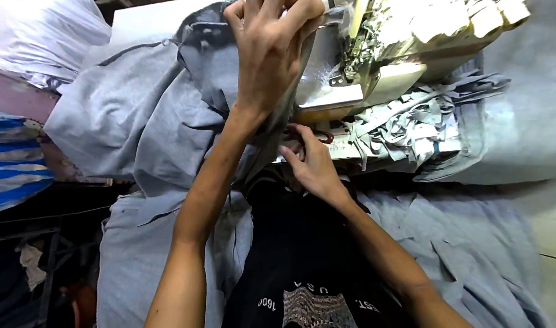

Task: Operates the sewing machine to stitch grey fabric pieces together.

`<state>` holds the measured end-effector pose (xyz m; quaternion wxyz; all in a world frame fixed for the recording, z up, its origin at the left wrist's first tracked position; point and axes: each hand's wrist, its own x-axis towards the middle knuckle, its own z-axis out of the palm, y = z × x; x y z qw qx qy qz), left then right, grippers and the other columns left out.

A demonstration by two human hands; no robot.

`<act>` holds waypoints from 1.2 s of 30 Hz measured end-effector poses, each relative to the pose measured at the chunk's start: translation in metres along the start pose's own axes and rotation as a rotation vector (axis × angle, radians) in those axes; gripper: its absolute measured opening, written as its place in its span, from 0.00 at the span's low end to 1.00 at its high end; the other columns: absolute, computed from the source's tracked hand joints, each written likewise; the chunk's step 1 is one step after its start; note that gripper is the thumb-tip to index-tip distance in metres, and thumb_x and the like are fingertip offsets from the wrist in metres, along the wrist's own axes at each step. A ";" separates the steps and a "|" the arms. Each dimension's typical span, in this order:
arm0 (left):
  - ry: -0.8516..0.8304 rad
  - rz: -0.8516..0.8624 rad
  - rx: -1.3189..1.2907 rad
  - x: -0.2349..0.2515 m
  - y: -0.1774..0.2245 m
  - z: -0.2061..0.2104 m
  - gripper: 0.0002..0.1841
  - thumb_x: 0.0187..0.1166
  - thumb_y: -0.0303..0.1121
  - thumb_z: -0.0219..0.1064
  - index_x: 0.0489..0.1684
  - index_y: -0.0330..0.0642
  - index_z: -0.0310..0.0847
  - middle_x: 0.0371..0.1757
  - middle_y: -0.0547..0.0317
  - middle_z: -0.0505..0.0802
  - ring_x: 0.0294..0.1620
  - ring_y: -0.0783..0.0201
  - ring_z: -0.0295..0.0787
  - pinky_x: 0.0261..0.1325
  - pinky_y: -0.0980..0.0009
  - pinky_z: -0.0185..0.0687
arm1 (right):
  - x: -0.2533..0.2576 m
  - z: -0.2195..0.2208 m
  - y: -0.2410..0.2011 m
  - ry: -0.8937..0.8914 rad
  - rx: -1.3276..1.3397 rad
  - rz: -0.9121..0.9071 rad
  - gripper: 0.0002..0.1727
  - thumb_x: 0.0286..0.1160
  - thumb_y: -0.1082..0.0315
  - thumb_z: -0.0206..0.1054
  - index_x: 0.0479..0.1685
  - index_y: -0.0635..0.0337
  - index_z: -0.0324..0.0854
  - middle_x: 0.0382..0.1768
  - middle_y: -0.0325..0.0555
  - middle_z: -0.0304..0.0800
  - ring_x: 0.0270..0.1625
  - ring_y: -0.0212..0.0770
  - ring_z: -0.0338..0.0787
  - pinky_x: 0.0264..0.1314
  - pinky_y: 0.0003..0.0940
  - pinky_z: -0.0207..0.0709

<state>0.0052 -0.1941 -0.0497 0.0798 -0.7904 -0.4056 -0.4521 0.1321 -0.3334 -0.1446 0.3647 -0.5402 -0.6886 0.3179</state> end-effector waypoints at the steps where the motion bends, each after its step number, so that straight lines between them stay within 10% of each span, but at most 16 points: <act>1: 0.003 0.006 0.002 -0.003 0.001 -0.004 0.11 0.87 0.38 0.64 0.51 0.54 0.95 0.48 0.56 0.96 0.57 0.54 0.87 0.64 0.47 0.64 | 0.003 0.006 -0.005 -0.009 0.066 0.036 0.26 0.81 0.58 0.70 0.74 0.59 0.75 0.52 0.48 0.90 0.40 0.38 0.90 0.41 0.39 0.85; 5: -0.046 -0.088 -0.114 -0.047 0.012 -0.053 0.15 0.86 0.31 0.62 0.65 0.37 0.84 0.57 0.46 0.91 0.56 0.56 0.86 0.57 0.61 0.81 | 0.012 0.021 -0.016 0.041 0.224 0.024 0.06 0.79 0.67 0.71 0.49 0.55 0.88 0.38 0.42 0.91 0.35 0.35 0.89 0.37 0.34 0.84; 9: -0.321 -0.401 -0.200 -0.149 0.022 -0.088 0.23 0.80 0.37 0.72 0.68 0.37 0.74 0.59 0.49 0.86 0.57 0.58 0.87 0.57 0.61 0.87 | 0.010 0.018 -0.009 0.061 0.425 0.031 0.07 0.85 0.64 0.66 0.49 0.55 0.85 0.38 0.40 0.88 0.30 0.32 0.84 0.26 0.26 0.77; 13: -0.370 -0.462 -0.003 -0.216 0.011 -0.073 0.13 0.81 0.35 0.70 0.55 0.37 0.87 0.51 0.47 0.91 0.54 0.50 0.87 0.59 0.53 0.84 | 0.006 0.019 -0.007 0.034 0.253 0.159 0.17 0.84 0.55 0.68 0.60 0.55 0.76 0.34 0.42 0.87 0.23 0.37 0.82 0.22 0.35 0.77; 16: -0.289 -0.446 0.015 -0.219 0.012 -0.072 0.07 0.79 0.26 0.67 0.48 0.36 0.89 0.47 0.48 0.92 0.52 0.52 0.89 0.58 0.56 0.85 | 0.002 0.033 -0.011 0.007 0.078 0.167 0.27 0.77 0.50 0.74 0.64 0.59 0.75 0.33 0.40 0.89 0.25 0.39 0.84 0.28 0.41 0.80; 20: -0.111 -0.490 -0.137 -0.204 0.017 -0.079 0.09 0.84 0.26 0.64 0.54 0.31 0.85 0.46 0.51 0.92 0.46 0.67 0.91 0.54 0.69 0.89 | 0.001 0.052 -0.011 0.083 0.131 0.036 0.09 0.76 0.59 0.74 0.43 0.55 0.87 0.35 0.39 0.87 0.34 0.35 0.85 0.38 0.35 0.80; 27: -0.090 -0.480 -0.226 -0.184 0.007 -0.157 0.21 0.88 0.56 0.58 0.61 0.49 0.76 0.47 0.74 0.86 0.47 0.84 0.83 0.52 0.80 0.83 | -0.013 0.039 -0.003 0.057 1.069 0.151 0.08 0.84 0.71 0.56 0.52 0.59 0.80 0.42 0.39 0.89 0.48 0.32 0.88 0.60 0.36 0.84; 29: -0.219 -0.406 0.030 -0.181 -0.006 -0.201 0.31 0.75 0.62 0.70 0.65 0.48 0.73 0.49 0.63 0.86 0.47 0.72 0.85 0.52 0.68 0.84 | -0.020 0.022 0.000 0.068 1.219 0.218 0.14 0.84 0.72 0.47 0.53 0.56 0.80 0.42 0.39 0.91 0.48 0.32 0.91 0.59 0.36 0.86; 33: -0.442 -0.421 0.577 -0.176 -0.057 -0.303 0.32 0.65 0.43 0.72 0.74 0.46 0.76 0.57 0.32 0.89 0.46 0.26 0.88 0.38 0.25 0.75 | -0.039 -0.025 0.018 -0.028 1.196 0.085 0.12 0.86 0.64 0.52 0.41 0.47 0.82 0.29 0.25 0.80 0.31 0.21 0.79 0.37 0.18 0.77; 36: -0.454 -0.464 0.624 -0.164 -0.119 -0.389 0.21 0.84 0.37 0.61 0.64 0.25 0.73 0.54 0.22 0.83 0.48 0.34 0.80 0.56 0.44 0.75 | -0.059 -0.079 0.032 -0.281 0.969 -0.070 0.14 0.87 0.48 0.59 0.40 0.43 0.84 0.23 0.19 0.75 0.22 0.14 0.72 0.25 0.10 0.66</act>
